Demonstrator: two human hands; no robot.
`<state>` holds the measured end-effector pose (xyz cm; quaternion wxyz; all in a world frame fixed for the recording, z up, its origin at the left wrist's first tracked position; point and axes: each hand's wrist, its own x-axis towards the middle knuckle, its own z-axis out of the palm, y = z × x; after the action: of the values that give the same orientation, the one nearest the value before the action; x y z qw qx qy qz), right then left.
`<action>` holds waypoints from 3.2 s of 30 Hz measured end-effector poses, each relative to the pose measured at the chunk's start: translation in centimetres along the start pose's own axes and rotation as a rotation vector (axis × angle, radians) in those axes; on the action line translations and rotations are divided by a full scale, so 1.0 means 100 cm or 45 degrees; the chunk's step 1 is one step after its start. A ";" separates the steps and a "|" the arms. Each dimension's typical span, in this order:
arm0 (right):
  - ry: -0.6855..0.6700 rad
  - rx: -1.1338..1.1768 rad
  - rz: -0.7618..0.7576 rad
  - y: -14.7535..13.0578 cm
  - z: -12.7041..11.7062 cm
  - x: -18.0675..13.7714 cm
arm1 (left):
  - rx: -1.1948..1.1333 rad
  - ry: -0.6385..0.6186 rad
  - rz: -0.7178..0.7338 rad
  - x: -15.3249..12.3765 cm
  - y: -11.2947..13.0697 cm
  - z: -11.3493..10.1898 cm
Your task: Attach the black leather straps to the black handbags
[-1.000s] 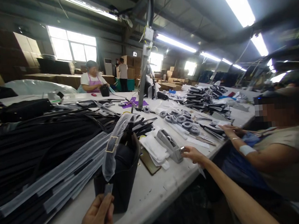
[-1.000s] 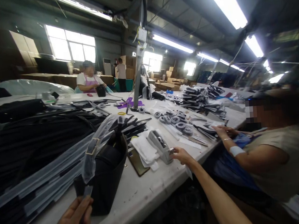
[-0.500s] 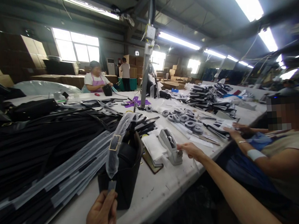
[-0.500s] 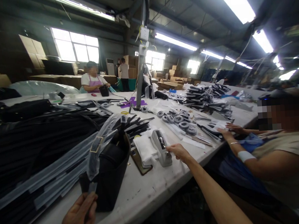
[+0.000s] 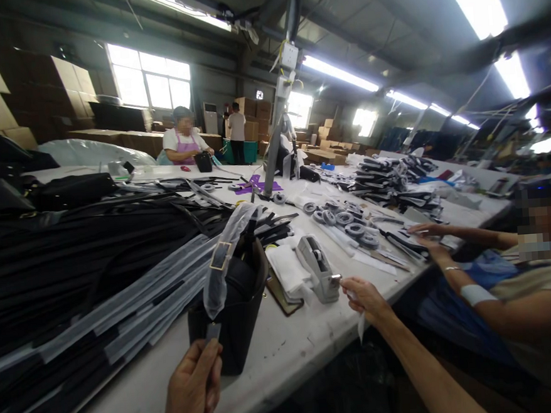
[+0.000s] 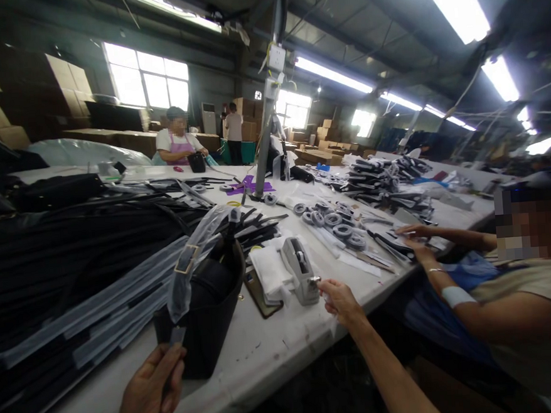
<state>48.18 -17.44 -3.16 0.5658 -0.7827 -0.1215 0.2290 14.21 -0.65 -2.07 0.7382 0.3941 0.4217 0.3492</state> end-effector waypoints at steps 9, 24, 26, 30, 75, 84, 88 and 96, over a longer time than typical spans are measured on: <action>-0.112 -0.048 0.065 0.021 0.020 -0.040 | 0.002 -0.074 0.017 0.001 -0.007 -0.008; -0.755 -0.246 -0.411 -0.060 0.209 -0.161 | -0.016 -0.158 0.134 -0.004 -0.010 -0.016; -0.709 -0.258 -0.409 -0.053 0.214 -0.155 | 0.038 -0.164 0.161 -0.002 -0.013 -0.018; -0.709 -0.196 -0.290 -0.045 0.219 -0.147 | 0.226 -0.118 0.295 -0.003 -0.013 -0.024; -1.221 0.280 0.220 -0.051 0.198 -0.167 | 0.111 -0.298 0.014 -0.010 -0.004 -0.029; -0.642 -0.808 -1.264 -0.099 0.184 -0.177 | 0.680 -0.156 0.482 -0.017 0.002 -0.030; -0.807 -1.149 -1.519 -0.106 0.199 -0.177 | 0.730 -0.154 0.542 -0.018 0.000 -0.032; -0.902 -1.134 -1.844 -0.101 0.195 -0.155 | 0.115 -0.451 0.018 -0.009 0.004 -0.034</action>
<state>25.74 -4.85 4.82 0.1470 -0.5452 -0.8250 -0.0228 10.73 -0.24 -2.52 0.7798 0.4853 0.2977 0.2602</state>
